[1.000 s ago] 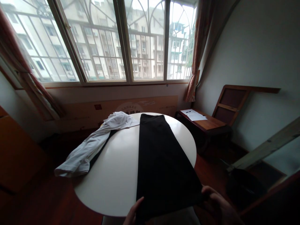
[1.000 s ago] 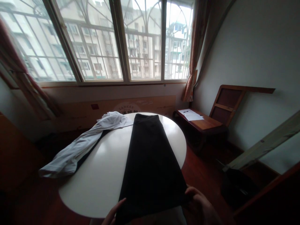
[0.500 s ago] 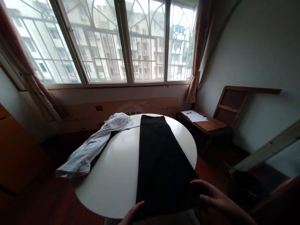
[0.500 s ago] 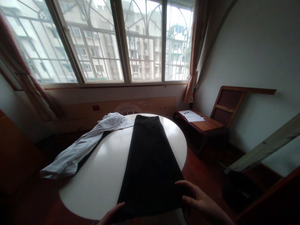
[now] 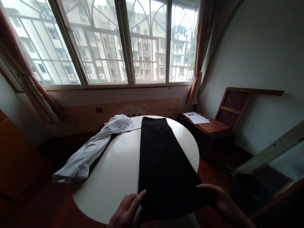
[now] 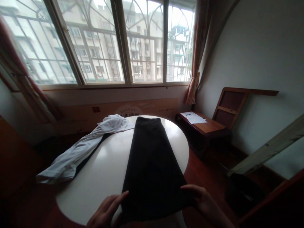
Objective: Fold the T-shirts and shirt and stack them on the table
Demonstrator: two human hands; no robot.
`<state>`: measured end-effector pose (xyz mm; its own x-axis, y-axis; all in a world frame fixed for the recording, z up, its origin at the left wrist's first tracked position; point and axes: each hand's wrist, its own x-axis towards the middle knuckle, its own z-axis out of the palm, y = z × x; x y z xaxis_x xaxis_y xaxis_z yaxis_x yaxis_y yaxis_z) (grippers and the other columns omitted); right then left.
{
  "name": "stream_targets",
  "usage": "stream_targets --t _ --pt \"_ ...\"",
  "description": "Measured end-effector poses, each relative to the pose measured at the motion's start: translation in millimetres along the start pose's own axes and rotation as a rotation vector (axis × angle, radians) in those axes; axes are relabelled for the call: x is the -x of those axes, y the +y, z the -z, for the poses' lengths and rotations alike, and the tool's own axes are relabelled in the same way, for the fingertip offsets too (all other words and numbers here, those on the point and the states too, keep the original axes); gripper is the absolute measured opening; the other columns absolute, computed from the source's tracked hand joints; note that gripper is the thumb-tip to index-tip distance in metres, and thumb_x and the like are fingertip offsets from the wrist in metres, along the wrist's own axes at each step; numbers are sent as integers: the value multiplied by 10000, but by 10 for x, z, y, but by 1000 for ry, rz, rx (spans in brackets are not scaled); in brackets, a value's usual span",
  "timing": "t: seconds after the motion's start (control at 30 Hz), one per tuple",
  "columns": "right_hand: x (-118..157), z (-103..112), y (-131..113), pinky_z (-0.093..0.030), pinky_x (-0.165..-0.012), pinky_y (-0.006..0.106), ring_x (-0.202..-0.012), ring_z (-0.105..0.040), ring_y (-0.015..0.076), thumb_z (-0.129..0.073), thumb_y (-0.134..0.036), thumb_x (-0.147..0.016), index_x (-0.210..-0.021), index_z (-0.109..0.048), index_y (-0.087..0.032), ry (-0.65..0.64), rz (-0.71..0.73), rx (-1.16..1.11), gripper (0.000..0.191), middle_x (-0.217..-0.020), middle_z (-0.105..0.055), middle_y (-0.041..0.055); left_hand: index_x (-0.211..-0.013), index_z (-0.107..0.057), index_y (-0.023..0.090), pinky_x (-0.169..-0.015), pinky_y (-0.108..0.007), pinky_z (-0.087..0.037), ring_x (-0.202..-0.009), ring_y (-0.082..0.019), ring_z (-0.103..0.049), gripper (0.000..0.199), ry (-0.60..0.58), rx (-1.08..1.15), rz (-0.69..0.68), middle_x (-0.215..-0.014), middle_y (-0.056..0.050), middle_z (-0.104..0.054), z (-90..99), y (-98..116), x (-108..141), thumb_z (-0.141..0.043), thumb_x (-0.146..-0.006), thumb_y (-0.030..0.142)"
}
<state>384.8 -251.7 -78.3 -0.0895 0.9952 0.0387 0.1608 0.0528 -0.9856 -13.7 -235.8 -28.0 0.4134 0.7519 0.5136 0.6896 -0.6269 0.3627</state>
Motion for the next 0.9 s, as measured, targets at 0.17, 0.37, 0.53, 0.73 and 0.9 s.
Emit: stream_targets --t 0.17,0.37,0.53,0.73,0.9 --pt "-88 -41 268 -580 -873 379 -1060 -690 311 -718 -366 -817 -1231 -722 -320 143 267 242 416 -1164 -726 91 -1358 -599 331 -908 -296 -592 -1102 -218 -660 741 26 -150 -41 -1241 -59 -670 -38 -144 -44 -484 -715 -17" --pt "-71 -163 242 -439 -1115 478 -1330 -509 317 -572 -294 -921 -1190 -735 -355 416 504 571 321 -1451 -533 51 -1261 -671 389 -1055 -451 -508 -1330 -269 -533 625 -27 -202 -199 -1479 -37 -532 -38 -231 -82 -490 -785 26" --pt "-109 -96 24 -445 -1107 486 -1352 -491 302 -542 -277 -945 -1152 -753 -343 310 616 619 303 -1437 -561 57 -1291 -654 368 -1050 -388 -512 -1337 -227 -532 647 -51 -85 -149 -1449 -28 -570 140 -134 -165 -424 -808 3" --pt "-58 -100 -185 -439 -1107 513 -1389 -464 310 -598 -274 -919 -1139 -760 -339 149 665 644 281 -1392 -619 57 -1309 -645 339 -1028 -321 -522 -1306 -202 -564 581 -8 -11 -155 -1413 -37 -605 385 -62 -98 -443 -852 41" --pt "244 -334 -314 -348 -1167 530 -1289 -578 293 -559 -318 -966 -1078 -780 -338 123 648 499 248 -1200 -736 52 -1346 -608 376 -1010 -324 -531 -1286 -215 -583 578 -12 -52 -205 -1418 -25 -600 498 -123 251 -501 -858 86"
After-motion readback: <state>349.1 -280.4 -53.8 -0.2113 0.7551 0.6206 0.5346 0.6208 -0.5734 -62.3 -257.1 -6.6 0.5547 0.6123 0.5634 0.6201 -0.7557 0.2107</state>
